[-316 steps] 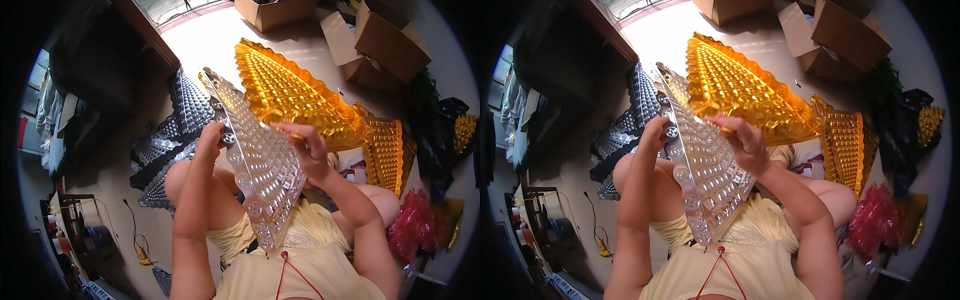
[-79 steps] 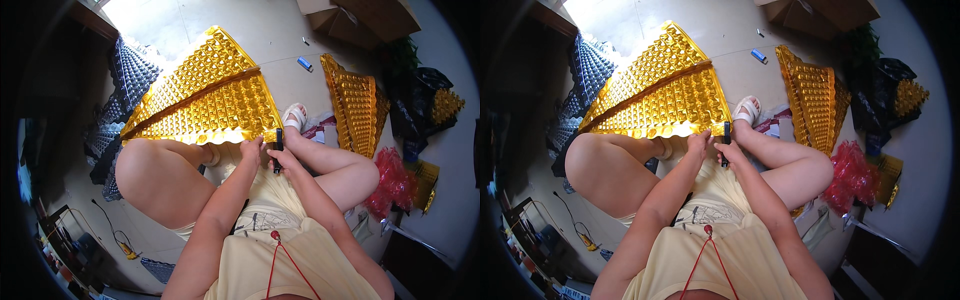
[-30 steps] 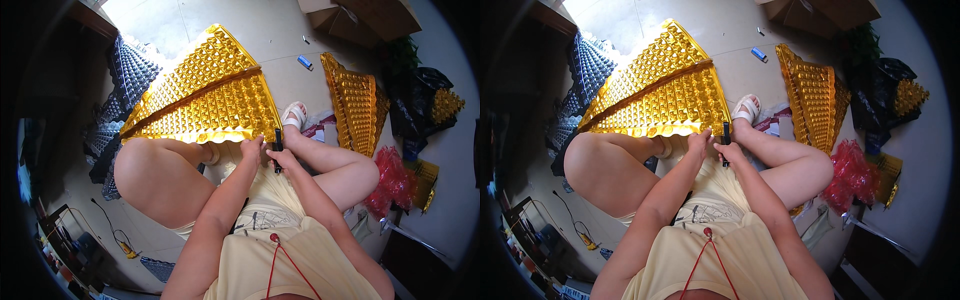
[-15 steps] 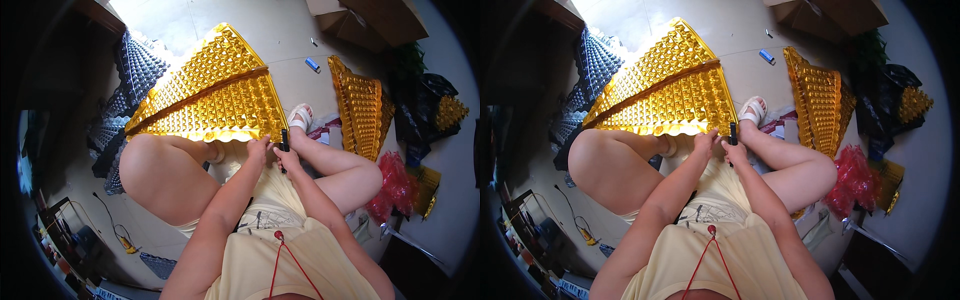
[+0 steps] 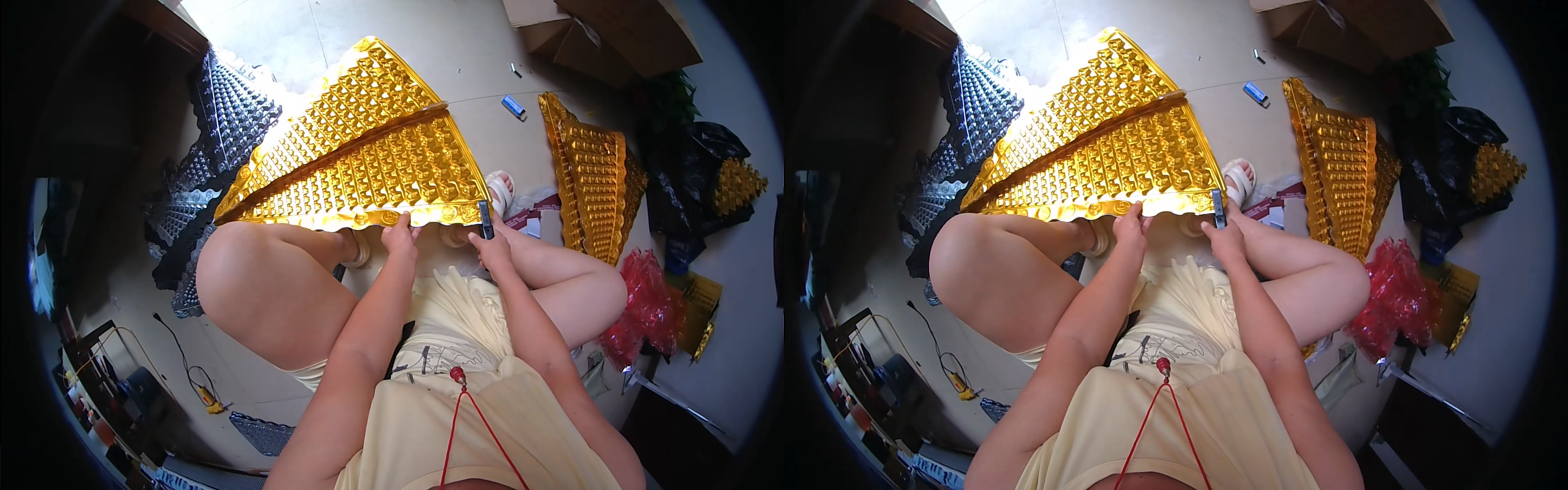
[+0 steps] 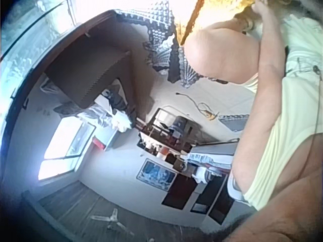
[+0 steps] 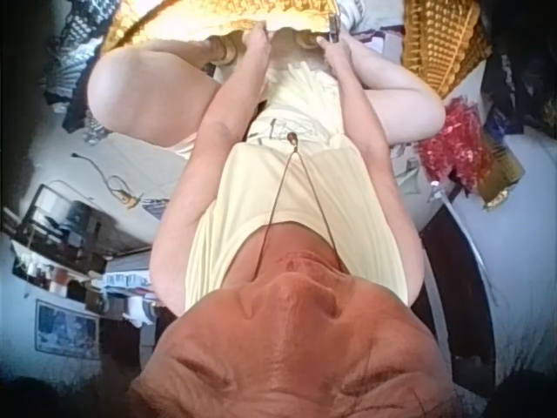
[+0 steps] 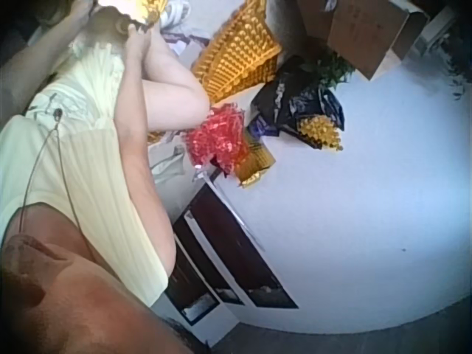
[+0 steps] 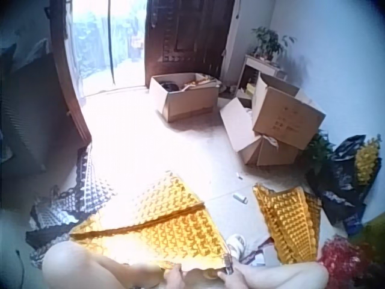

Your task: The person is using a stapler to join together gold and silver colored plastic textured pieces on the floor.

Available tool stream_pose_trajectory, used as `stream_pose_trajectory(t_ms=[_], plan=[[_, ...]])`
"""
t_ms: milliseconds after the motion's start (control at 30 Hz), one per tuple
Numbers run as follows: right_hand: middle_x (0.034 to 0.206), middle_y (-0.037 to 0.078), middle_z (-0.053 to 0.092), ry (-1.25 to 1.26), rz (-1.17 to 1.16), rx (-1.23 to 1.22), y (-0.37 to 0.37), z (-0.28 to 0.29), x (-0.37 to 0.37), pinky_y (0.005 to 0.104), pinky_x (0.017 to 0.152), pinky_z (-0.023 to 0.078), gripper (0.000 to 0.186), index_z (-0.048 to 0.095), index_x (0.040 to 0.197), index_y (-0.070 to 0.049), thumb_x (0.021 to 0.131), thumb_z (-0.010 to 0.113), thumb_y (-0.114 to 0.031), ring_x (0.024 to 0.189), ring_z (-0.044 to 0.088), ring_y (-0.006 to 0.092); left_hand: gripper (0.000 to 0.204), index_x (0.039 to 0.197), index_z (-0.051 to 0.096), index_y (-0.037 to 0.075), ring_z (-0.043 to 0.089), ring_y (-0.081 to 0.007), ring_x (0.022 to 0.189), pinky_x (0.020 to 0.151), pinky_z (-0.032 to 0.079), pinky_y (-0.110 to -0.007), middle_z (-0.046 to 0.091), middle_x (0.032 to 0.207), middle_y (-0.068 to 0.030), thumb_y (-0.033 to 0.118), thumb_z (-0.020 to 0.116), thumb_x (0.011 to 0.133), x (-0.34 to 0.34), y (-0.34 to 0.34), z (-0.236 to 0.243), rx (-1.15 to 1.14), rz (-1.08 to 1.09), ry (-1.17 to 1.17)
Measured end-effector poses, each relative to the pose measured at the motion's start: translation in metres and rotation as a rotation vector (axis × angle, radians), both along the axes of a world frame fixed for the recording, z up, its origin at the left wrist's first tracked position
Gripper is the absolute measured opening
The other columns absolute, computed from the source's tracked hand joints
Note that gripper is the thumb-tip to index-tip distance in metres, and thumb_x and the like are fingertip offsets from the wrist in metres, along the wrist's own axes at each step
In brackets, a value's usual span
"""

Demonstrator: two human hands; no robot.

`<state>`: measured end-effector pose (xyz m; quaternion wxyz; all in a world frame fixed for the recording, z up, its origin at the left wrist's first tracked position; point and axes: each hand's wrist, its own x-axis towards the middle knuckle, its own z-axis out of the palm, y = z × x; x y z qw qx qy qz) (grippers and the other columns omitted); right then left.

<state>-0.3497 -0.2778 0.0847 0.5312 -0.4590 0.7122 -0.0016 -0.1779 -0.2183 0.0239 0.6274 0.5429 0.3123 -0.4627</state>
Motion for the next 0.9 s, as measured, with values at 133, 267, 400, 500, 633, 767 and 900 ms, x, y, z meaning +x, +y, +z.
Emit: stream_pose_trajectory(t_ms=[133, 267, 400, 500, 633, 767, 900], plan=[[0.075, 0.003, 0.055, -0.187, -0.133, 0.323, -0.006, 0.012, 0.003, 0.0254, 0.051, 0.049, 0.032, 0.052, 0.093, -0.007, 0.079, 0.063, -0.034, 0.061, 0.055, 0.0130, 0.020, 0.097, 0.049, -0.002, 0.062, -0.0182, 0.073, 0.059, 0.054, -0.029, 0.059, 0.090, -0.0098, 0.006, 0.058, 0.082, -0.002, -0.001, 0.000, 0.074, -0.038, -0.016], [0.087, 0.008, 0.058, -0.237, -0.156, 0.491, 0.007, 0.016, 0.018, 0.0309, 0.063, 0.052, 0.042, 0.052, 0.097, -0.006, 0.077, 0.064, -0.042, 0.078, 0.059, 0.0171, 0.019, 0.097, 0.050, -0.002, 0.061, -0.0189, 0.074, 0.059, 0.054, -0.029, 0.060, 0.090, -0.0102, 0.005, 0.059, 0.081, -0.005, -0.001, -0.001, -0.008, -0.021, -0.028], [0.087, 0.008, 0.059, -0.274, -0.139, 0.542, 0.018, 0.010, 0.039, 0.0320, 0.067, 0.052, 0.042, 0.052, 0.094, -0.007, 0.077, 0.064, -0.043, 0.078, 0.060, 0.0176, 0.019, 0.096, 0.051, -0.002, 0.061, -0.0191, 0.073, 0.059, 0.055, -0.029, 0.059, 0.090, -0.0104, 0.006, 0.060, 0.081, -0.007, -0.003, 0.002, 0.005, -0.047, -0.039], [0.078, 0.003, 0.056, -0.321, -0.125, 0.530, 0.018, 0.003, 0.050, 0.0281, 0.059, 0.050, 0.035, 0.053, 0.089, -0.008, 0.078, 0.063, -0.040, 0.069, 0.056, 0.0136, 0.019, 0.096, 0.051, -0.002, 0.061, -0.0192, 0.073, 0.058, 0.055, -0.028, 0.059, 0.089, -0.0103, 0.006, 0.060, 0.081, -0.008, -0.002, 0.004, 0.008, -0.062, -0.040], [0.067, -0.001, 0.050, -0.370, -0.123, 0.479, 0.018, -0.002, 0.060, 0.0247, 0.046, 0.045, 0.027, 0.051, 0.079, -0.010, 0.080, 0.062, -0.035, 0.056, 0.049, 0.0095, 0.019, 0.095, 0.051, -0.002, 0.061, -0.0194, 0.074, 0.058, 0.055, -0.028, 0.059, 0.090, -0.0106, 0.006, 0.060, 0.081, -0.009, -0.003, 0.003, -0.003, -0.043, -0.042], [0.060, -0.003, 0.045, -0.332, -0.125, 0.399, 0.020, -0.005, 0.064, 0.0231, 0.039, 0.040, 0.025, 0.049, 0.074, -0.010, 0.081, 0.062, -0.031, 0.048, 0.044, 0.0080, 0.020, 0.096, 0.050, -0.003, 0.061, -0.0201, 0.075, 0.060, 0.056, -0.028, 0.058, 0.091, -0.0112, 0.005, 0.060, 0.081, -0.011, -0.004, 0.003, -0.023, -0.033, -0.033], [0.057, -0.002, 0.046, -0.222, -0.068, 0.295, 0.023, -0.007, 0.064, 0.0233, 0.038, 0.038, 0.025, 0.048, 0.073, -0.008, 0.080, 0.063, -0.027, 0.044, 0.043, 0.0086, 0.021, 0.098, 0.050, -0.001, 0.062, -0.0185, 0.074, 0.057, 0.056, -0.025, 0.059, 0.090, -0.0091, 0.006, 0.060, 0.081, -0.012, -0.005, 0.006, -0.009, -0.037, -0.017]])
